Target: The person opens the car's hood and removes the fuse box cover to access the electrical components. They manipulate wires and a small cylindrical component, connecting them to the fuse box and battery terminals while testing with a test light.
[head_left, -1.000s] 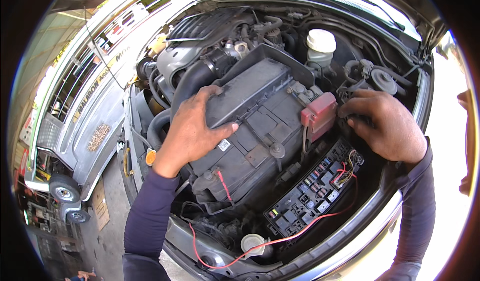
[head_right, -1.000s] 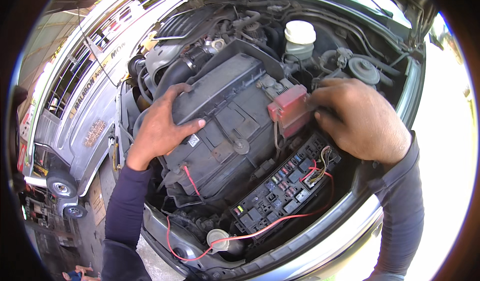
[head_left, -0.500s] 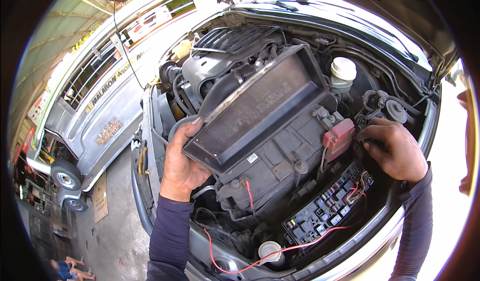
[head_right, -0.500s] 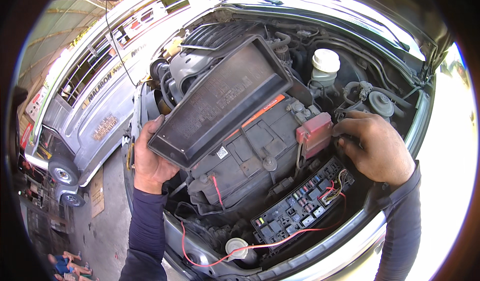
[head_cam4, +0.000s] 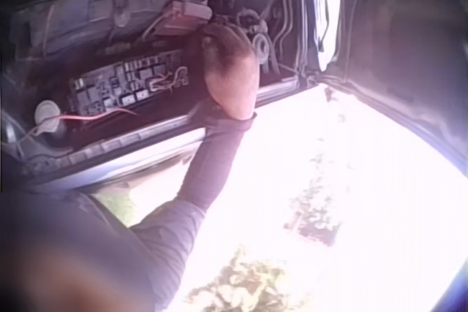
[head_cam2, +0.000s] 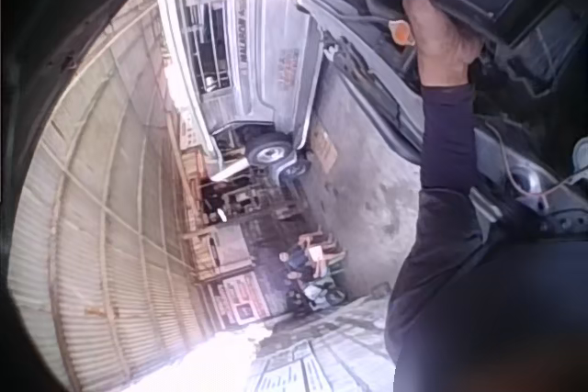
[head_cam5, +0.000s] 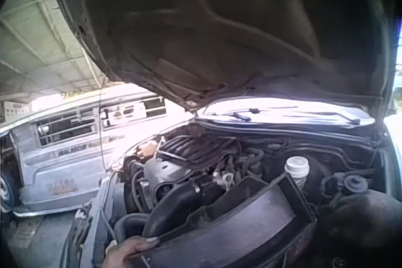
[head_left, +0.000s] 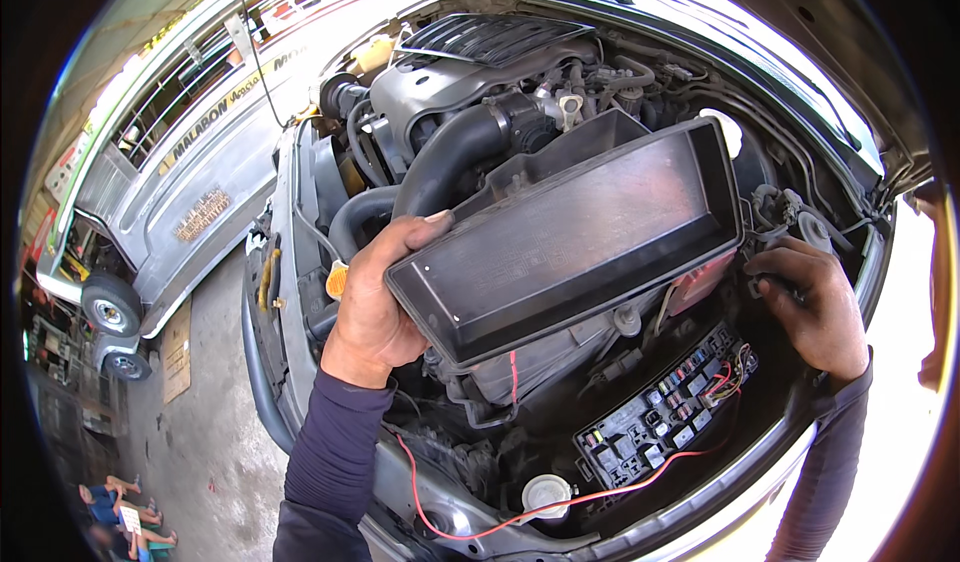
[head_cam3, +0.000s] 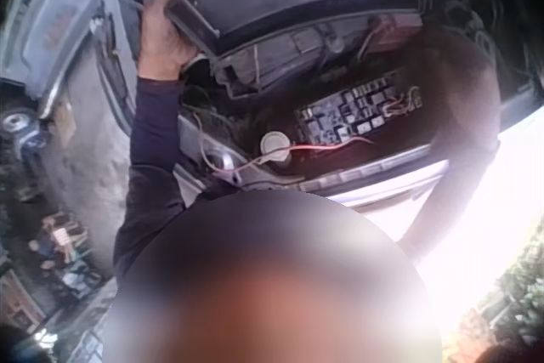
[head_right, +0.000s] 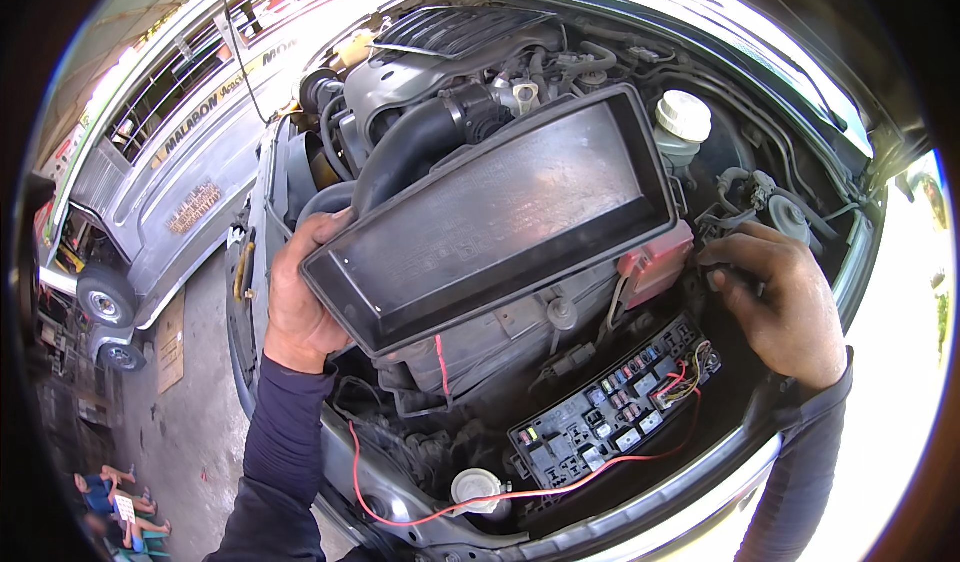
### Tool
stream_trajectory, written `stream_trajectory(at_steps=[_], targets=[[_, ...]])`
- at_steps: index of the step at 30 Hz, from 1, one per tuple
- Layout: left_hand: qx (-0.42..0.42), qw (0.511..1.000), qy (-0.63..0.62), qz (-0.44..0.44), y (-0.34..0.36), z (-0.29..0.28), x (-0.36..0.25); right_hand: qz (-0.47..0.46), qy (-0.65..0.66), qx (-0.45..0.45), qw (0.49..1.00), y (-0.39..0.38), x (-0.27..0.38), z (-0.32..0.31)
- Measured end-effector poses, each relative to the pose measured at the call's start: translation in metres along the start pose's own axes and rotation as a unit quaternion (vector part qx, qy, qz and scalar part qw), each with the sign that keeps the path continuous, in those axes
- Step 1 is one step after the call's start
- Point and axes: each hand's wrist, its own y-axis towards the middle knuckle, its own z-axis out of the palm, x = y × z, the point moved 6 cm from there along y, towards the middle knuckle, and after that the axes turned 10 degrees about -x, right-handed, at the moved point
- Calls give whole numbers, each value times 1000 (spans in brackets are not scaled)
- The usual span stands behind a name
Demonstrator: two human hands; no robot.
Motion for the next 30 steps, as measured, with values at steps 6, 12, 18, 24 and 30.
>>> stream_trajectory(at_steps=[6,12,18,24,30], targets=[[23,999,18,21,-3,-6,-1,10,-6,8,1000,2,2,1],[9,999,21,46,-1,-13,-1,-3,-29,16,999,3,10,-1],[-15,999,16,42,-5,-10,-3,3,-43,8,999,1,6,-1],[-48,997,23,53,-5,-14,-4,10,-4,15,1000,2,-1,1],[-50,998,3,45,-2,-17,-3,15,-17,28,999,1,3,-2]])
